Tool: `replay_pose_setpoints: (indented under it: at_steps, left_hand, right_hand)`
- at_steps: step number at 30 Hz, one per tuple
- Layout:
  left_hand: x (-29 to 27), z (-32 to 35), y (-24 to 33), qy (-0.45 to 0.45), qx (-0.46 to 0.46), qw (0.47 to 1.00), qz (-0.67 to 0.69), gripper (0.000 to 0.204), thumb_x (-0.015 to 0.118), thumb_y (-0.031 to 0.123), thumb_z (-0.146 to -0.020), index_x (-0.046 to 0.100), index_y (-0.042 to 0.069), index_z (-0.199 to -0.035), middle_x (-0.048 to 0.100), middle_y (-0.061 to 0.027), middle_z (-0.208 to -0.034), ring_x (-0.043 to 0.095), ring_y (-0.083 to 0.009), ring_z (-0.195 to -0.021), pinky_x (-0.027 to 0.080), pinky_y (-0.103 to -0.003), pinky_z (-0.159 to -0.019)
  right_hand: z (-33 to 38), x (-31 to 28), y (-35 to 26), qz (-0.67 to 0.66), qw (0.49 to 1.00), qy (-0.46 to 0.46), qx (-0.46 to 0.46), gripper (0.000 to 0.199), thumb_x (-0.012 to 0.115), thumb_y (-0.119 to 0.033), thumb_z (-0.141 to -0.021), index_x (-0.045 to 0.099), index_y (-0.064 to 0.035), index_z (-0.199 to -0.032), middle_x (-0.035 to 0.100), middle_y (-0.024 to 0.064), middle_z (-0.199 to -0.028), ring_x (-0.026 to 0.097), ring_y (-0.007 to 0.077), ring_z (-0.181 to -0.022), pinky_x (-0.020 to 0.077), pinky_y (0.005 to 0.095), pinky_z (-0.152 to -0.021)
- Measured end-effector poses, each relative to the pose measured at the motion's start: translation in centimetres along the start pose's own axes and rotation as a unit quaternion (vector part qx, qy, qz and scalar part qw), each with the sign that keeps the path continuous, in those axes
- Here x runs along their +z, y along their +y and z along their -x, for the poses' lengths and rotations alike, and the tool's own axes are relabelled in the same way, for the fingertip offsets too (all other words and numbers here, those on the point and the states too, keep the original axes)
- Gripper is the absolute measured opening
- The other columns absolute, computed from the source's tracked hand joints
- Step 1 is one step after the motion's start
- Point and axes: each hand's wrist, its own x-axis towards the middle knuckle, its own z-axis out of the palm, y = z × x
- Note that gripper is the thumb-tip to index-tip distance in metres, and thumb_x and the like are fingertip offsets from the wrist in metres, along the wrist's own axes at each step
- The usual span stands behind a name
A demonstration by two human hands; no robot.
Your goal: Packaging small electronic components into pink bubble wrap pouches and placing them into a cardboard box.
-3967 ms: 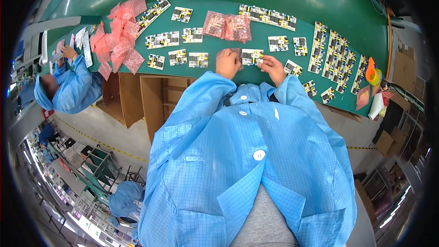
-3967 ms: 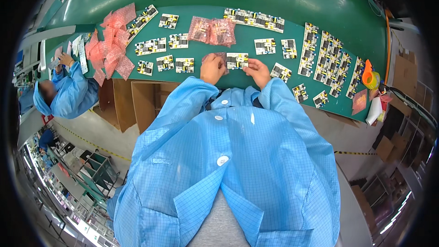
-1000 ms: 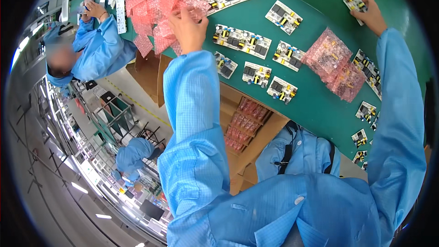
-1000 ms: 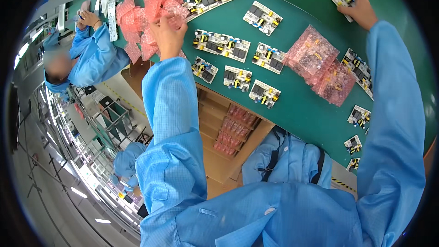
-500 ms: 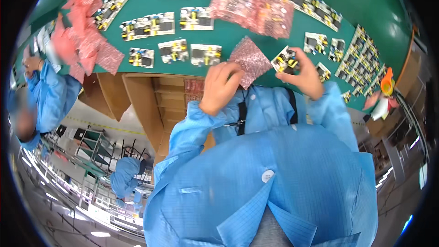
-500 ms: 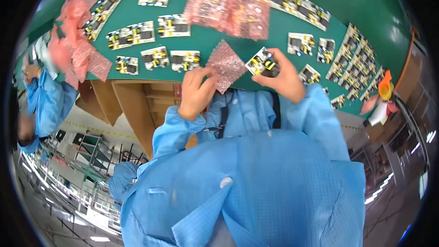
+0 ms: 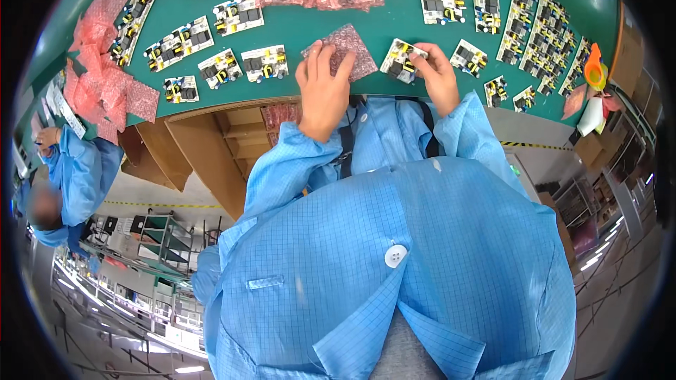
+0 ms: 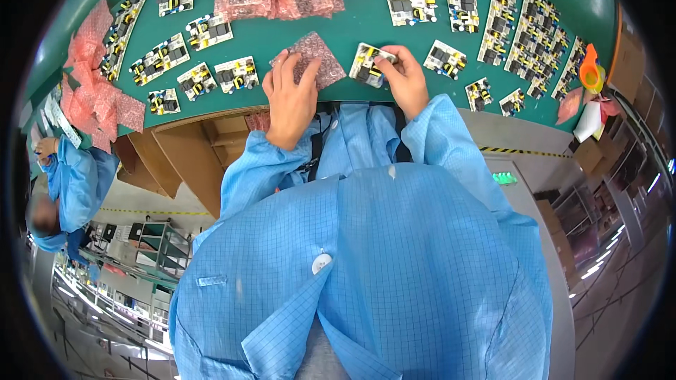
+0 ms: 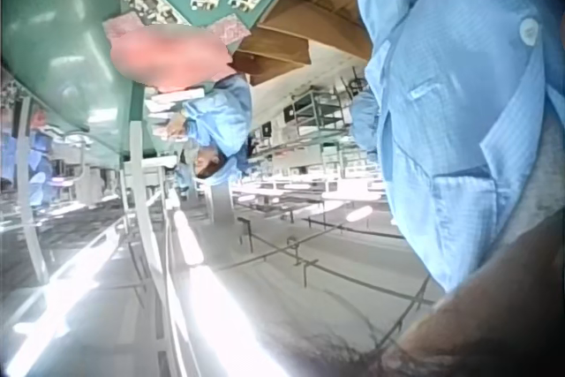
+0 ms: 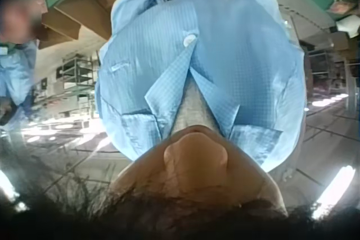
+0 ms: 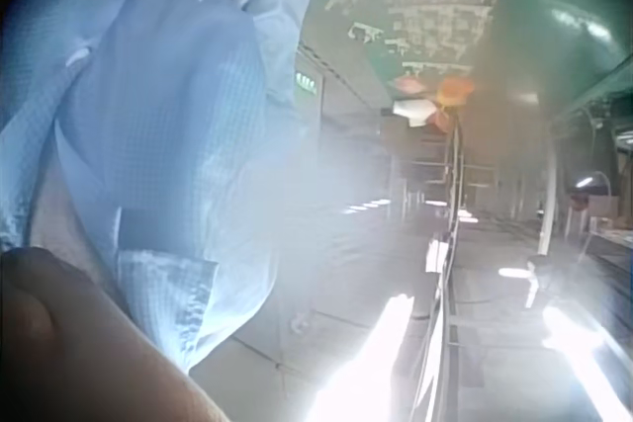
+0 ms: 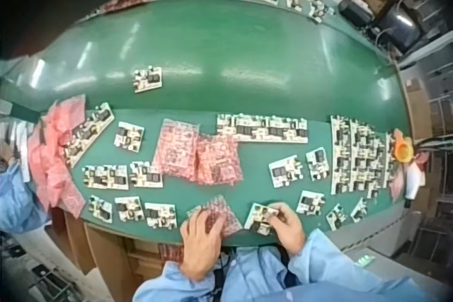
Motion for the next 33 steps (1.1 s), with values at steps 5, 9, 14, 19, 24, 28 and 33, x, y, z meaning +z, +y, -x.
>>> replay_pose_setpoints:
  at_steps: [5, 9, 14, 19, 24, 28, 33]
  left_hand:
    - [-0.2, 0.1, -0.7, -0.057, 0.128, 0.99, -0.015, 0.035, 0.06, 0.003, -0.078, 0.065, 0.014, -0.11, 0.053, -0.0132, -0.127, 0.043, -0.0322, -0.13, 0.036, -0.046, -0.103]
    - [-0.1, -0.5, -1.1, 0.056, 0.056, 0.993, 0.088, 0.035, 0.072, 0.008, -0.071, 0.063, 0.007, -0.104, 0.056, -0.0137, -0.119, 0.054, -0.0345, -0.114, 0.045, -0.045, -0.092]
    - [0.6, -2.1, 1.1, 0.145, -0.161, 0.975, 0.044, 0.043, 0.076, 0.011, -0.072, 0.057, 0.003, -0.11, 0.059, -0.0103, -0.1, 0.056, -0.0355, -0.086, 0.045, -0.048, -0.078]
    - [-0.7, -1.2, 1.2, 0.143, -0.169, 0.966, 0.131, 0.023, 0.071, 0.005, -0.07, 0.06, 0.011, -0.088, 0.055, -0.0042, -0.077, 0.054, -0.0301, -0.077, 0.041, -0.045, -0.068]
    - [-1.2, -0.9, 1.8, 0.091, -0.038, 0.995, 0.017, 0.023, 0.069, 0.006, -0.069, 0.062, 0.013, -0.089, 0.055, -0.0067, -0.093, 0.054, -0.0278, -0.087, 0.04, -0.041, -0.074]
    - [-0.1, -0.9, 2.0, 0.066, -0.039, 0.995, 0.057, 0.023, 0.071, 0.015, -0.072, 0.064, 0.01, -0.094, 0.057, -0.0084, -0.095, 0.055, -0.03, -0.091, 0.043, -0.041, -0.077]
    - [1.7, -2.1, 0.8, 0.152, -0.049, 0.977, 0.142, 0.015, 0.068, 0.013, -0.073, 0.063, 0.007, -0.086, 0.058, -0.0098, -0.085, 0.057, -0.0318, -0.083, 0.047, -0.043, -0.074]
  right_hand:
    - [1.0, -1.3, 0.3, -0.08, 0.996, -0.017, 0.046, 0.038, 0.059, -0.013, -0.096, 0.049, -0.0025, -0.131, 0.061, 0.0099, -0.116, 0.063, 0.0163, -0.097, 0.0528, 0.0287, -0.082]
    - [1.2, -2.1, 1.0, -0.082, 0.994, -0.058, 0.039, 0.037, 0.06, -0.007, -0.094, 0.049, -0.0003, -0.128, 0.06, 0.0127, -0.118, 0.065, 0.0198, -0.099, 0.0541, 0.032, -0.087]
    - [1.5, -2.9, 1.4, -0.078, 0.993, -0.082, 0.026, 0.038, 0.061, 0.0, -0.091, 0.049, 0.0, -0.127, 0.06, 0.0128, -0.119, 0.066, 0.0217, -0.101, 0.0543, 0.0334, -0.09]
    - [1.7, -3.7, 0.5, -0.046, 0.997, -0.063, -0.017, 0.037, 0.061, 0.002, -0.09, 0.051, 0.0005, -0.125, 0.061, 0.0102, -0.114, 0.063, 0.0171, -0.101, 0.0517, 0.0317, -0.091]
    - [1.9, -3.5, -0.1, -0.139, 0.99, -0.028, 0.01, 0.037, 0.06, 0.001, -0.091, 0.051, 0.0004, -0.126, 0.064, 0.0096, -0.113, 0.063, 0.0164, -0.098, 0.0511, 0.0291, -0.087]
    - [1.8, -2.6, 0.0, -0.151, 0.988, -0.017, -0.023, 0.042, 0.062, 0.001, -0.09, 0.049, 0.0028, -0.129, 0.066, 0.0107, -0.108, 0.064, 0.0164, -0.098, 0.051, 0.0276, -0.087]
    - [0.8, -1.3, -0.3, -0.129, 0.99, -0.046, -0.044, 0.042, 0.065, 0.002, -0.088, 0.05, 0.0032, -0.127, 0.066, 0.0124, -0.111, 0.064, 0.016, -0.101, 0.0504, 0.028, -0.09]
